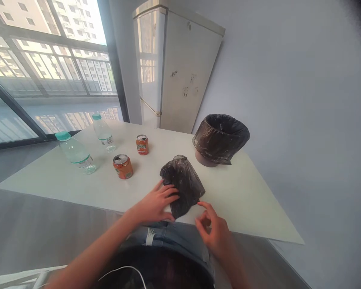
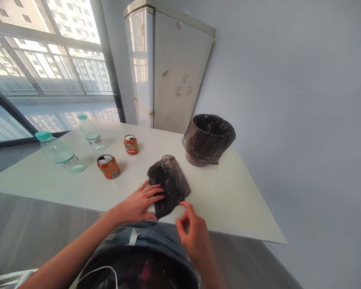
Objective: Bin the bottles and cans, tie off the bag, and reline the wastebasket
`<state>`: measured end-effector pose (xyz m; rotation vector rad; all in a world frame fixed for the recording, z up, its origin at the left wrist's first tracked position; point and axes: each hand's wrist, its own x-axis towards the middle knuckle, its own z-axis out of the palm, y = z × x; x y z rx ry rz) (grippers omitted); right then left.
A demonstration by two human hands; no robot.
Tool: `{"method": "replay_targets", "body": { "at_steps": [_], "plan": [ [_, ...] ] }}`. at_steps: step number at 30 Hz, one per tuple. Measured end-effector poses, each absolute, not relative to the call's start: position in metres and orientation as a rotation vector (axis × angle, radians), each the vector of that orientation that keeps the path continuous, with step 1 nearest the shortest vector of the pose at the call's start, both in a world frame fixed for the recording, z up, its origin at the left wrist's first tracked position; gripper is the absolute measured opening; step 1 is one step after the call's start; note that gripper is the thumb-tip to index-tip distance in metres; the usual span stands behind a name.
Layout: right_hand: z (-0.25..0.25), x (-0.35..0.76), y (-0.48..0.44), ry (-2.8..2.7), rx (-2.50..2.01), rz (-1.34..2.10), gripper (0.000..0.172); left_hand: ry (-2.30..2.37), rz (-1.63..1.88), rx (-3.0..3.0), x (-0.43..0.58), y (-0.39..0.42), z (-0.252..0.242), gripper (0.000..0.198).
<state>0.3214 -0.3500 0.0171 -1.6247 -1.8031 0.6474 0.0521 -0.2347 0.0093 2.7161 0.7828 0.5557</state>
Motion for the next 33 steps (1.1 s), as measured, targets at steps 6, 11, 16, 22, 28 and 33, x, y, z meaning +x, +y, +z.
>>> {"method": "replay_targets", "body": {
  "at_steps": [6,11,16,22,28,33],
  "plan": [
    [0.028,0.351,-0.341,-2.453,-1.38,0.27,0.092,0.762,0.495,2.671,0.048,-0.273,-0.008,0.054],
    [0.002,0.339,-0.318,-2.523,-1.258,0.318,0.085,0.911,0.671,2.415,0.046,-0.28,-0.003,0.053],
    [-0.011,0.312,-0.296,-1.897,-1.42,0.485,0.038,1.243,0.756,2.046,0.057,-0.253,0.009,0.023],
    [-0.007,0.293,-0.253,-1.504,-1.669,0.43,0.032,1.601,0.715,1.958,0.085,-0.202,0.005,0.01],
    [-0.013,0.289,-0.244,-1.472,-1.642,0.261,0.037,1.748,1.031,2.102,0.097,-0.208,0.009,0.029],
    [0.0,0.288,-0.252,-1.722,-1.378,-0.122,0.04,1.297,0.846,2.631,0.101,-0.213,0.007,0.047]
  ]
}}
